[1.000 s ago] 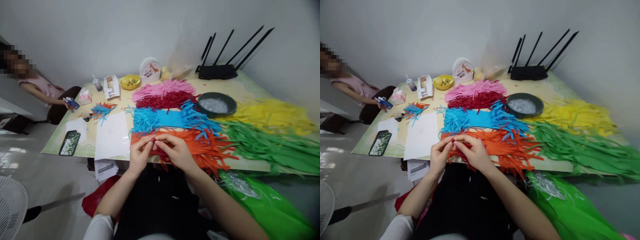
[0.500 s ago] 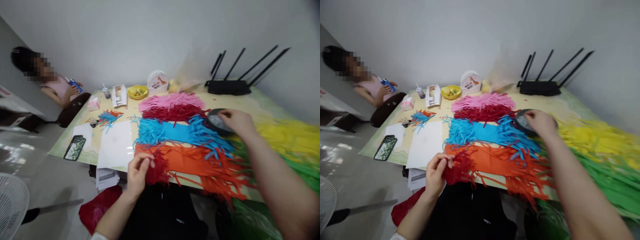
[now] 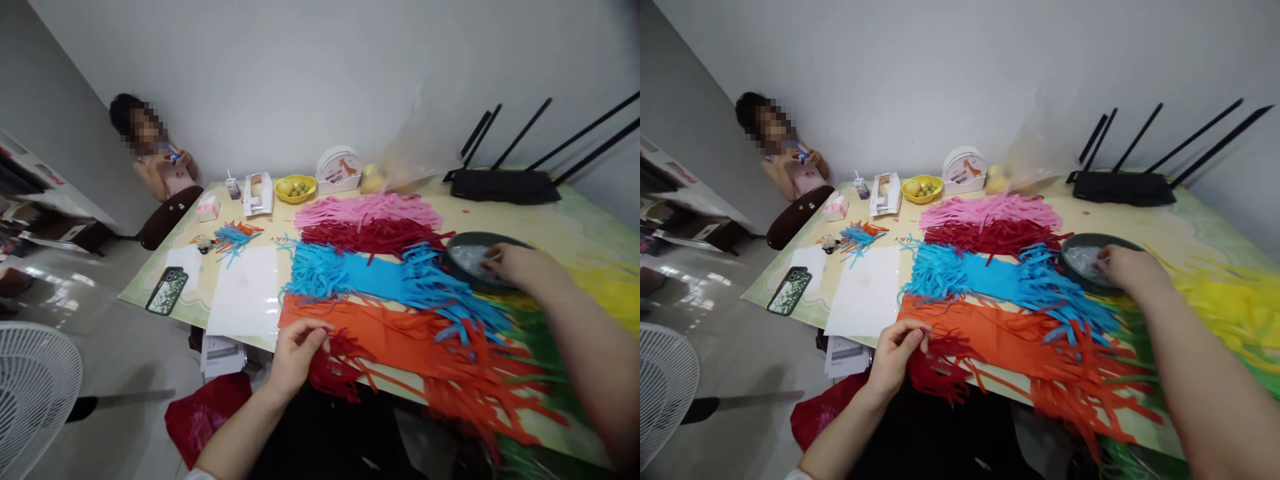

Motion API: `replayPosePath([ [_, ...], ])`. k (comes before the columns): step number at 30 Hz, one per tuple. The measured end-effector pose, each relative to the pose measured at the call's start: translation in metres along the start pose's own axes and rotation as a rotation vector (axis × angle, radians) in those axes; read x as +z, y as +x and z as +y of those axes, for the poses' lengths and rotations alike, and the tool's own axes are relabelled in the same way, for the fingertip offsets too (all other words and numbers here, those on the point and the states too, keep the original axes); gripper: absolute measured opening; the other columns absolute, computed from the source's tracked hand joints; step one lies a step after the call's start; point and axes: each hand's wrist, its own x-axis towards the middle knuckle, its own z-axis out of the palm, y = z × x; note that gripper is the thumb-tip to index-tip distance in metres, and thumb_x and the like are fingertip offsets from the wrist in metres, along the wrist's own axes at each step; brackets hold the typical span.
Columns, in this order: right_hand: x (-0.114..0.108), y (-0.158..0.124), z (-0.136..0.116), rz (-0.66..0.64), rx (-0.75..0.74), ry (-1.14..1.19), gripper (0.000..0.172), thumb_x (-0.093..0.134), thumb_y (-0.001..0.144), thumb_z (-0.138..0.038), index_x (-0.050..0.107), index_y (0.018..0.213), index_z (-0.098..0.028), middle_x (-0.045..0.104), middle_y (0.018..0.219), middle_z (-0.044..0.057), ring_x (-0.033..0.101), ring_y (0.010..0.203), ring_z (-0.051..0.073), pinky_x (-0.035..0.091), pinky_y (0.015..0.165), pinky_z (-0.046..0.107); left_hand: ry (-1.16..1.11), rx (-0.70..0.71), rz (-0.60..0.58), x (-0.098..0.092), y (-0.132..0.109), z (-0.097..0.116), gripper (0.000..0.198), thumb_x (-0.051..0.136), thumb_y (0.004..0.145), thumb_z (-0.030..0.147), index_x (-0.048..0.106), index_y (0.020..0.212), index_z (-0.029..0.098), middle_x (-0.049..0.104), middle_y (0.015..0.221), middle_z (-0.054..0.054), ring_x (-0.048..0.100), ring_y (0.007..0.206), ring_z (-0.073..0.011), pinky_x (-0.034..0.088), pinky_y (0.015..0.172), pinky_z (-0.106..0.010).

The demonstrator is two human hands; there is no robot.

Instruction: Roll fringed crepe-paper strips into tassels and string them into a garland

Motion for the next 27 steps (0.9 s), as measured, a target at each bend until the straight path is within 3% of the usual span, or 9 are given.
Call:
replayPosePath([
  [3,-0.019,-0.01,-0.019,0.226,0.036,-0.009,0.049,0.061,0.076,-0.059,0.043,0.043,-0.028,0.043,0.036,0.005,0.058,0.049,0.027,0.047,0.067,0.048,-0.053,-0.012,0.029,-0.002,0.003,-0.005,0.027,0.069,0.081,0.043,0.067,0.087,0.016,0.06,0.058,0.001,0.057,0.064,-0.0132,0.044,0.069,-0.025],
  [6,-0.034,-0.022,-0.072,0.322,0.084,0.16,0.038,0.068,0.079,-0.048,0.054,0.052,-0.026,0.05,0.04,0.003,0.053,0.043,0.018,0.045,0.055,0.035,-0.025,-0.008,0.051,-0.003,0.007,-0.008,0.025,0.069,0.081,0.04,0.067,0.086,0.016,0.061,0.06,0.001,0.057,0.063,-0.0119,0.044,0.068,-0.024],
  [9,-0.027,-0.046,-0.156,0.177,0.141,0.413,0.023,0.067,0.084,-0.042,0.069,0.076,-0.02,0.068,0.061,0.007,0.059,0.047,0.014,0.044,0.047,0.026,0.03,0.024,0.034,-0.002,0.01,-0.007,0.024,0.07,0.081,0.038,0.069,0.088,0.015,0.065,0.067,-0.001,0.06,0.068,-0.0128,0.046,0.071,-0.025],
  [11,-0.011,-0.072,-0.218,0.041,0.144,0.532,0.027,0.066,0.084,-0.044,0.07,0.092,-0.019,0.071,0.068,0.006,0.063,0.05,0.015,0.049,0.046,0.024,0.065,0.051,0.011,0.001,0.011,-0.005,0.024,0.069,0.081,0.038,0.069,0.09,0.016,0.067,0.07,-0.001,0.062,0.071,-0.0139,0.048,0.074,-0.026],
  [13,0.005,-0.099,-0.273,-0.111,0.222,0.791,0.028,0.072,0.078,-0.045,0.069,0.085,-0.018,0.07,0.064,0.004,0.063,0.047,0.015,0.053,0.045,0.025,0.09,0.076,-0.003,0.005,0.009,-0.001,0.023,0.068,0.082,0.037,0.069,0.091,0.016,0.068,0.071,-0.001,0.064,0.072,-0.0141,0.049,0.075,-0.026],
  [15,0.016,-0.12,-0.312,-0.222,0.241,0.965,0.027,0.077,0.074,-0.044,0.069,0.081,-0.019,0.071,0.065,0.003,0.065,0.048,0.015,0.056,0.047,0.026,0.101,0.095,-0.012,0.008,0.007,0.002,0.02,0.068,0.082,0.035,0.068,0.09,0.016,0.068,0.072,-0.001,0.064,0.071,-0.0139,0.05,0.074,-0.025],
  [18,0.022,-0.135,-0.34,-0.267,0.277,1.109,0.026,0.08,0.07,-0.041,0.07,0.082,-0.019,0.073,0.069,0.002,0.068,0.054,0.015,0.06,0.053,0.028,0.122,0.119,-0.007,0.008,0.001,0.005,0.018,0.069,0.081,0.033,0.067,0.085,0.016,0.07,0.077,-0.003,0.065,0.071,-0.0141,0.051,0.07,-0.024],
  [27,0.026,-0.144,-0.355,-0.272,0.412,1.208,0.03,0.085,0.063,-0.038,0.065,0.076,-0.019,0.068,0.059,-0.001,0.064,0.047,0.013,0.057,0.047,0.024,0.243,0.192,-0.012,-0.005,-0.013,0.005,0.015,0.067,0.081,0.03,0.068,0.079,0.015,0.07,0.077,-0.004,0.066,0.071,-0.0145,0.052,0.067,-0.024],
])
